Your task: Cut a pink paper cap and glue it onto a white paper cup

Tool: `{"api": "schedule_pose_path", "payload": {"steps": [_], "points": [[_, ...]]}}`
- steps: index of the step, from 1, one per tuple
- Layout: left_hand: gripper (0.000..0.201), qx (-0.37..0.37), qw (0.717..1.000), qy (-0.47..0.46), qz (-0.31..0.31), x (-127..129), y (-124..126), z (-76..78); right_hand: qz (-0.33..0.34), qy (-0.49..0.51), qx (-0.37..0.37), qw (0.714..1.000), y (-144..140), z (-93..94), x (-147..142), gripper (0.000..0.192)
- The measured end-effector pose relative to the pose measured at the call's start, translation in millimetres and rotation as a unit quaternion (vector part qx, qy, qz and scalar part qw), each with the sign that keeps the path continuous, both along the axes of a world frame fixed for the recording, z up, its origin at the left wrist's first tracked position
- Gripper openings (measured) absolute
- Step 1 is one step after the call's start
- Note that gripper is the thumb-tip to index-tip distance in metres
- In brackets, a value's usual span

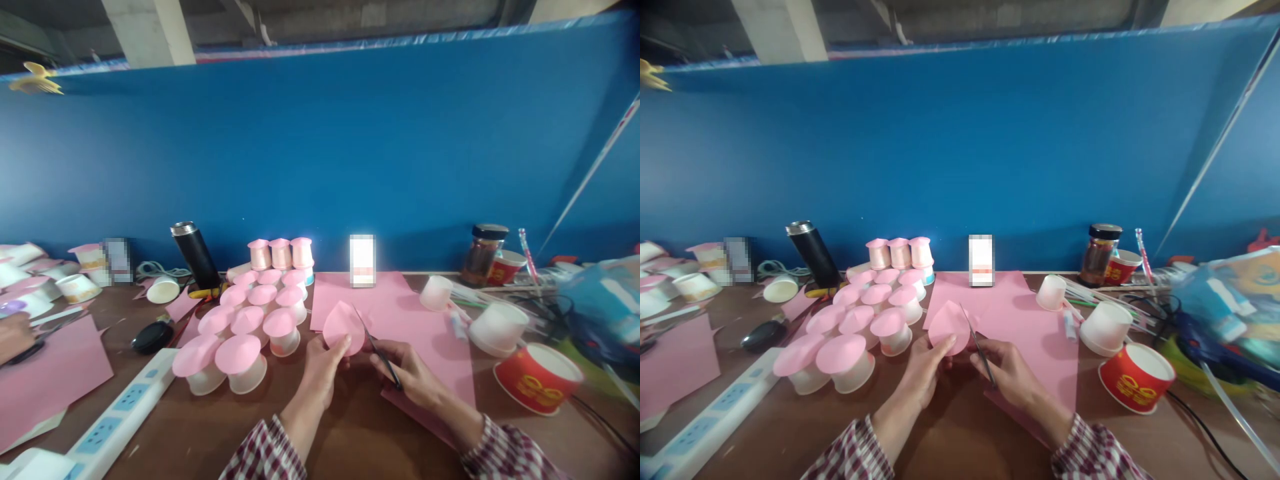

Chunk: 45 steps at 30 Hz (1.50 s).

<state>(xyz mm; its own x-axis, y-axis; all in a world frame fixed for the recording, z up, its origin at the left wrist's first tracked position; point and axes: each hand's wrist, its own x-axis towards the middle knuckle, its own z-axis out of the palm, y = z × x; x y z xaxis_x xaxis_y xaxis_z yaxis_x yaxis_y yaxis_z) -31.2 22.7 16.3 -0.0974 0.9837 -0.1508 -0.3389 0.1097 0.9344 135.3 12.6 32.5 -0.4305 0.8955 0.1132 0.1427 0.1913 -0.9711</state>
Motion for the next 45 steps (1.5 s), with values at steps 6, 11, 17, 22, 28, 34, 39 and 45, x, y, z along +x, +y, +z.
{"api": "schedule_pose_path", "payload": {"steps": [6,11,17,22,28,34,39,45], "points": [[0.034,0.002,1.000,-0.001,-0.001,-0.5,0.7,-0.9,0.001,-0.007,0.005,1.000,0.2,3.5,0.6,0.041],[0.034,0.004,1.000,-0.002,-0.005,-1.1,0.9,-2.0,-0.004,-0.009,0.011,1.000,-0.3,4.1,0.6,0.038],[0.036,-0.003,1.000,0.000,0.003,-1.2,1.3,-1.4,0.003,-0.003,0.001,1.000,-0.1,2.9,0.3,0.042],[0.034,0.002,1.000,0.002,0.004,-0.9,1.6,-2.0,0.000,-0.007,0.008,1.000,-0.1,5.4,-0.3,0.040],[0.035,-0.010,1.000,-0.002,0.014,-0.5,1.5,-0.4,0.002,-0.008,0.008,1.000,0.3,3.9,0.1,0.042],[0.037,-0.021,0.999,-0.017,0.033,-0.3,1.9,-0.4,-0.011,-0.013,0.013,1.000,1.9,-0.7,1.5,0.043],[0.037,-0.018,0.999,-0.005,0.032,0.0,1.9,-0.7,-0.002,0.004,0.016,1.000,0.4,5.2,-0.2,0.039],[0.035,-0.007,1.000,0.007,0.020,-0.4,1.8,-1.2,0.003,0.006,0.000,1.000,0.2,3.0,-0.6,0.040]]}}
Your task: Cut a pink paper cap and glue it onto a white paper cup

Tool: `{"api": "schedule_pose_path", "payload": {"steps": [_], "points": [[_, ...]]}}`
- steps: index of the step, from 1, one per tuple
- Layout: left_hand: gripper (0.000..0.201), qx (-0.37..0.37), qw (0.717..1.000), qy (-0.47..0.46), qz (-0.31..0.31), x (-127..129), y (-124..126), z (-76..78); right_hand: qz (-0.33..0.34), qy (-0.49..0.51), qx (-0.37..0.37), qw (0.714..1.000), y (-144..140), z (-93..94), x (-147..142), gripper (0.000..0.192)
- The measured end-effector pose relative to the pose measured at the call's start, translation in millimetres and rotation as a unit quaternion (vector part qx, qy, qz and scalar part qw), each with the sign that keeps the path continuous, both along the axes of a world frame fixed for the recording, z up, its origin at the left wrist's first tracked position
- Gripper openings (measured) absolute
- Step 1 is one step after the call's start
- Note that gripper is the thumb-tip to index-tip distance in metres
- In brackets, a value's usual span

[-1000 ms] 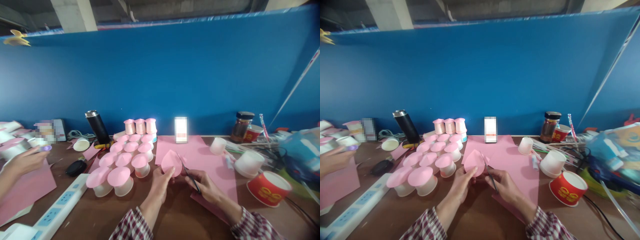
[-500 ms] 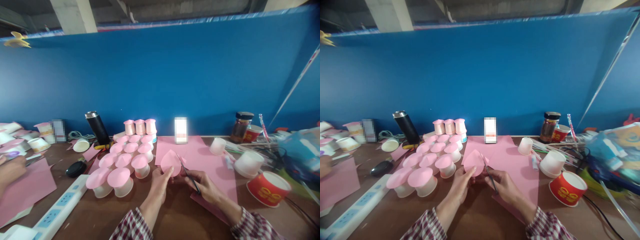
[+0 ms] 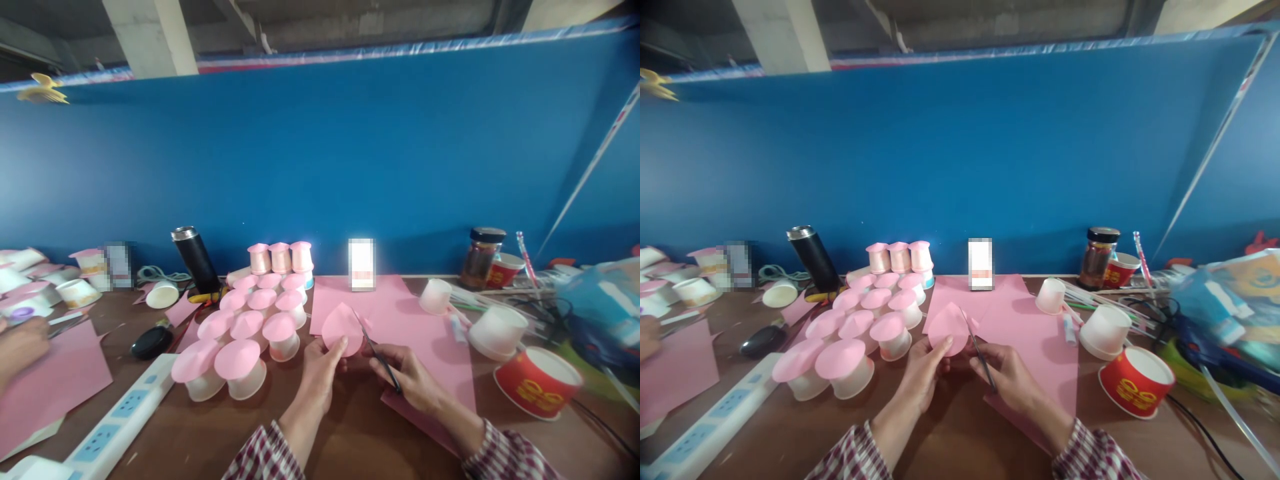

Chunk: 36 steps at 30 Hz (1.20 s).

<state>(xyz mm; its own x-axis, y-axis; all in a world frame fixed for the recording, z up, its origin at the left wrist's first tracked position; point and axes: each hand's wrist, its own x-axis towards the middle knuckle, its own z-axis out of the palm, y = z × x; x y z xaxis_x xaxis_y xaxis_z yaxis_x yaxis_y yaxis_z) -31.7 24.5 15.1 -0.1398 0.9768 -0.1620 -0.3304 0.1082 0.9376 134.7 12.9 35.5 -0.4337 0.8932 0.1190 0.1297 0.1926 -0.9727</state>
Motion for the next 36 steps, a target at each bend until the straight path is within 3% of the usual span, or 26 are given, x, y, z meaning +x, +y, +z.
{"api": "schedule_pose_path", "payload": {"steps": [13,36], "points": [[0.035,0.011,1.000,0.000,-0.023,-0.6,-1.8,-1.1,-0.019,-0.001,-0.007,1.000,-0.7,3.0,0.2,0.038],[0.034,0.007,1.000,-0.011,-0.009,-0.4,0.1,-0.1,0.004,0.020,0.000,1.000,0.0,3.4,1.4,0.035]]}}
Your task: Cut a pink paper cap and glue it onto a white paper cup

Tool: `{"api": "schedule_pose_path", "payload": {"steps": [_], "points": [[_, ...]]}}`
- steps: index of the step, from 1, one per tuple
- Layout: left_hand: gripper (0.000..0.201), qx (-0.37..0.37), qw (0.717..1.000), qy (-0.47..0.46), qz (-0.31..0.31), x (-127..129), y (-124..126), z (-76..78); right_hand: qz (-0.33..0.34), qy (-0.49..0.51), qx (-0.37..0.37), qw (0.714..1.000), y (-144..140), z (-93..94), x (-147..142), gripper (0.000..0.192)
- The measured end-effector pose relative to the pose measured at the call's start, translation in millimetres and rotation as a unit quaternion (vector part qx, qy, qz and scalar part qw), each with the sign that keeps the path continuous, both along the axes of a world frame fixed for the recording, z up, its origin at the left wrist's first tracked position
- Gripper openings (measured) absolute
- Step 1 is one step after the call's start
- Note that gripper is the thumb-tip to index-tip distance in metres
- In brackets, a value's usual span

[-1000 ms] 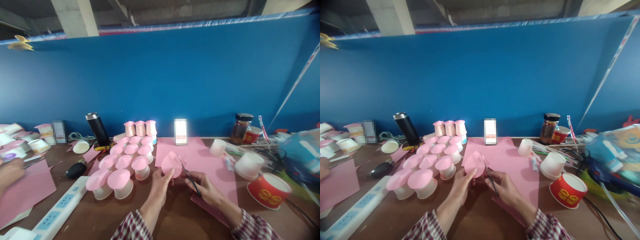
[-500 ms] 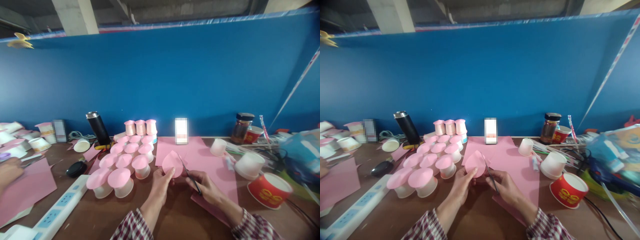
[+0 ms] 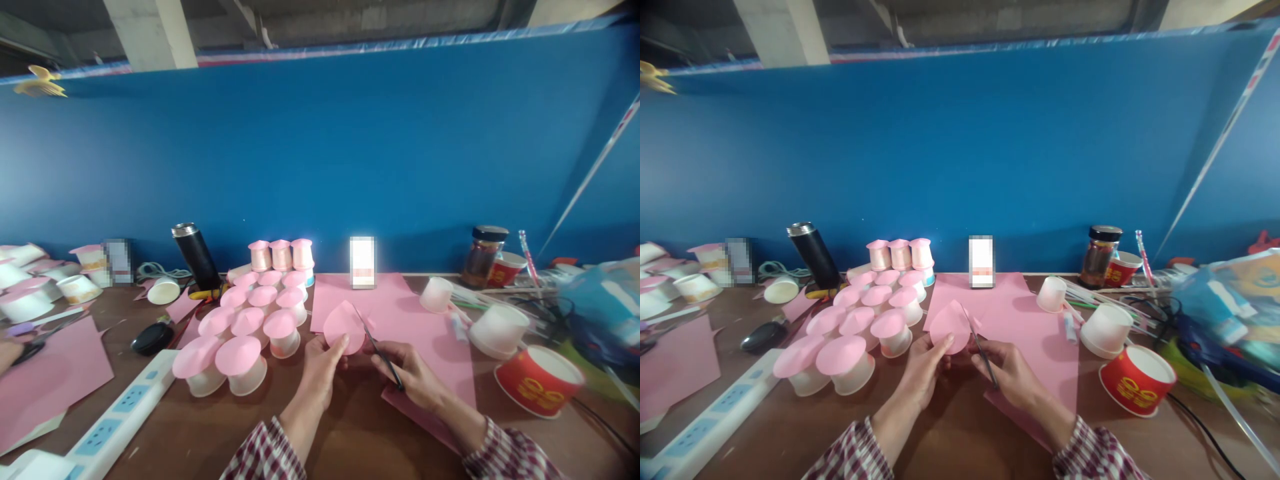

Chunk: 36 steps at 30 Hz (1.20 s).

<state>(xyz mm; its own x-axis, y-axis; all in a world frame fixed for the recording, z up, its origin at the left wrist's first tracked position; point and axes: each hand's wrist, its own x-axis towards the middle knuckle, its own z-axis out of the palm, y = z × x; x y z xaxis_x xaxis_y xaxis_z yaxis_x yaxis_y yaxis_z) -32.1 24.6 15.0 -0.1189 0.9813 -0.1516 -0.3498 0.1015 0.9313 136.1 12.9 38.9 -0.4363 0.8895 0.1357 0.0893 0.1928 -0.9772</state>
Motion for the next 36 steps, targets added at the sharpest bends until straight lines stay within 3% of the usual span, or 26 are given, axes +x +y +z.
{"api": "schedule_pose_path", "payload": {"steps": [19,36], "points": [[0.033,0.002,1.000,-0.015,0.013,-2.3,2.3,-3.2,-0.022,-0.016,-0.029,0.999,-0.5,-5.8,-0.8,0.041],[0.034,0.008,1.000,-0.001,-0.023,-1.2,-0.9,-1.5,-0.023,0.000,-0.038,0.999,0.5,-6.4,1.9,0.034]]}}
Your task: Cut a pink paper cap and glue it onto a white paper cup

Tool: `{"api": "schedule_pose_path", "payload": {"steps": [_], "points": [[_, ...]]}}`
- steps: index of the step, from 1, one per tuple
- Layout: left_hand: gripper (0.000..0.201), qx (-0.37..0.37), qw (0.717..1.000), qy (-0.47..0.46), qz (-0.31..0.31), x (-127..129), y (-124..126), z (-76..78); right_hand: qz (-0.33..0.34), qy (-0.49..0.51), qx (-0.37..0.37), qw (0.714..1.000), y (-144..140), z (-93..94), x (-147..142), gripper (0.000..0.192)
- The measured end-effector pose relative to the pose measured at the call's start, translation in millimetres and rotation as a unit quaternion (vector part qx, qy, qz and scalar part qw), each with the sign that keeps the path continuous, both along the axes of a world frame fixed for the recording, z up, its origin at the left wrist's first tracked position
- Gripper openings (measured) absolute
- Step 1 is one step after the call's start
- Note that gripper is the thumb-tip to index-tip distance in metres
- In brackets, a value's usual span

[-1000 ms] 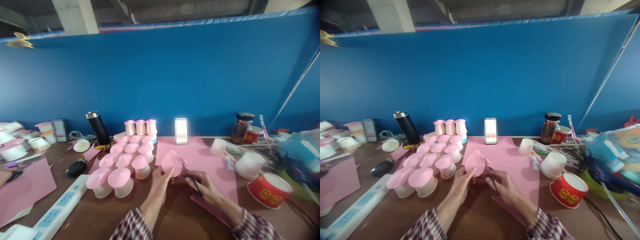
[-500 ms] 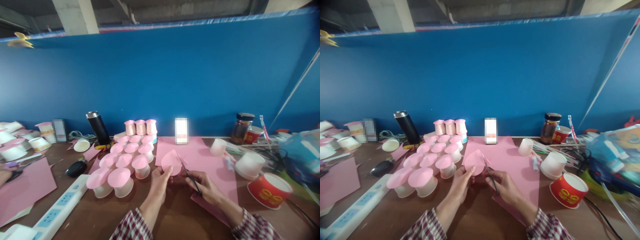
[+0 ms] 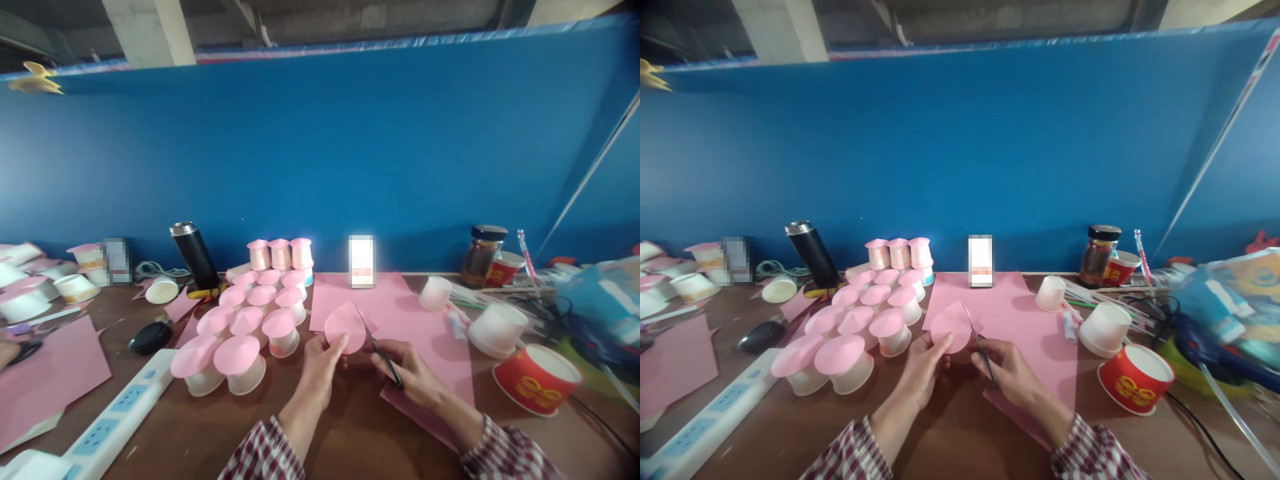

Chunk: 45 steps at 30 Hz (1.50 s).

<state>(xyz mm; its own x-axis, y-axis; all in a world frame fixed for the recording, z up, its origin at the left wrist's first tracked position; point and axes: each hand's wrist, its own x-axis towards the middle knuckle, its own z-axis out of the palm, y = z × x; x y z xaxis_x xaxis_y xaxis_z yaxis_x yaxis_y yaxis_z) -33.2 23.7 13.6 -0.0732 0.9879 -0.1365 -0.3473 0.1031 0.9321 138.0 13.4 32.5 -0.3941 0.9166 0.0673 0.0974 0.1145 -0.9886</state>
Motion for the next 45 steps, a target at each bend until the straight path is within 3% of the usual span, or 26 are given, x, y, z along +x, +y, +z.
{"api": "schedule_pose_path", "payload": {"steps": [39,45], "points": [[0.041,-0.020,1.000,-0.004,-0.005,1.8,-1.5,-0.1,-0.001,0.007,0.024,1.000,2.1,2.0,0.2,0.034],[0.059,-0.039,0.994,-0.103,-0.014,0.0,-2.6,3.4,0.008,0.020,0.019,1.000,1.6,4.3,-2.1,0.034]]}}
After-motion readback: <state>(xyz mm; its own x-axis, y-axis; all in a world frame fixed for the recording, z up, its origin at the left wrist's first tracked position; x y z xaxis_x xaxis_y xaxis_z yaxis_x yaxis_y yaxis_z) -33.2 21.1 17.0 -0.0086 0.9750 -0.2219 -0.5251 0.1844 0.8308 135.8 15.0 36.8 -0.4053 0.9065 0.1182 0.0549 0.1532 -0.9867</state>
